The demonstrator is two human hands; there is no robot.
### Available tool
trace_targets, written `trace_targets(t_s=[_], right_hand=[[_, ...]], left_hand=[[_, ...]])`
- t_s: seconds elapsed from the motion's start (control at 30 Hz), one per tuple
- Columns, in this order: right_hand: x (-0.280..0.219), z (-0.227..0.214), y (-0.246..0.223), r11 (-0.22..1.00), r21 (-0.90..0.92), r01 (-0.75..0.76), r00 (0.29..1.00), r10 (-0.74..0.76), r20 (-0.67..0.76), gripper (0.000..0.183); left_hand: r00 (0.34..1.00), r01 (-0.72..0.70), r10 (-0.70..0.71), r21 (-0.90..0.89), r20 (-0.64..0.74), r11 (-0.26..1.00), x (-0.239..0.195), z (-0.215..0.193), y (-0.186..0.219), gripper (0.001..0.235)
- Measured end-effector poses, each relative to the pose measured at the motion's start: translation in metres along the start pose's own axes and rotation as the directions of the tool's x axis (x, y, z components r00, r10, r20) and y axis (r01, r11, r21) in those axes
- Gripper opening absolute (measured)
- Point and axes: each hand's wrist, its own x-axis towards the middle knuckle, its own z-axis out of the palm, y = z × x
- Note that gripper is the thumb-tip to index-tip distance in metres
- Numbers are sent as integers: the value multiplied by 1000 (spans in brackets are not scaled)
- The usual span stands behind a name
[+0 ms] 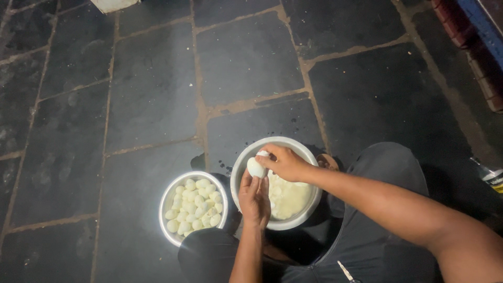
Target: The person sits on the floor and peels boiled eggs by hand. They remove the shells over a bowl of water and place the peeled eggs into a separate metal bowl.
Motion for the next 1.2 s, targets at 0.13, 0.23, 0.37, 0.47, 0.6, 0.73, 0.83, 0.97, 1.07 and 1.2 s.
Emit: trace_targets(t_s=[0.13,0.23,0.37,0.47,0.6,0.73,0.83,0.97,1.07,1.2], right_hand=[[-1,1,7,999,-42,8,999,-6,51,42],[-4,2,6,993,-109,48,998,-43,42,42],[-6,2,-1,992,-80,95,995,-93,23,38],[-6,2,-3,997,74,4,1000,-4,-3,34],[-6,1,1,978,-170,118,991,-128,-44,30],[-4,3,6,970,-186,154,978,-176,-110,27],[-4,1,6,985,-133,106,983,-124,-137,28],[-7,3,2,969,-203,138,978,-166,-126,25],[-10,4,0,965,-43,258,966,-259,-15,26],[-10,4,-1,974,-122,191,980,-195,-25,23]], left_hand=[[997,-17,16,12,71,1000,-2,0,2,57],[998,-29,20,171,57,985,1,-5,0,56],[992,-98,119,364,-36,926,5,-9,-2,55],[993,-117,118,327,14,938,4,-9,0,54],[981,-192,175,411,80,891,-2,-1,2,52],[984,-161,177,425,3,891,-1,1,1,49],[982,-175,189,377,-1,910,3,-2,-1,49],[964,-264,259,391,66,882,3,-9,-2,49],[942,-332,323,398,90,855,4,-9,-3,40],[983,-130,158,243,-98,961,6,-8,-1,42]])
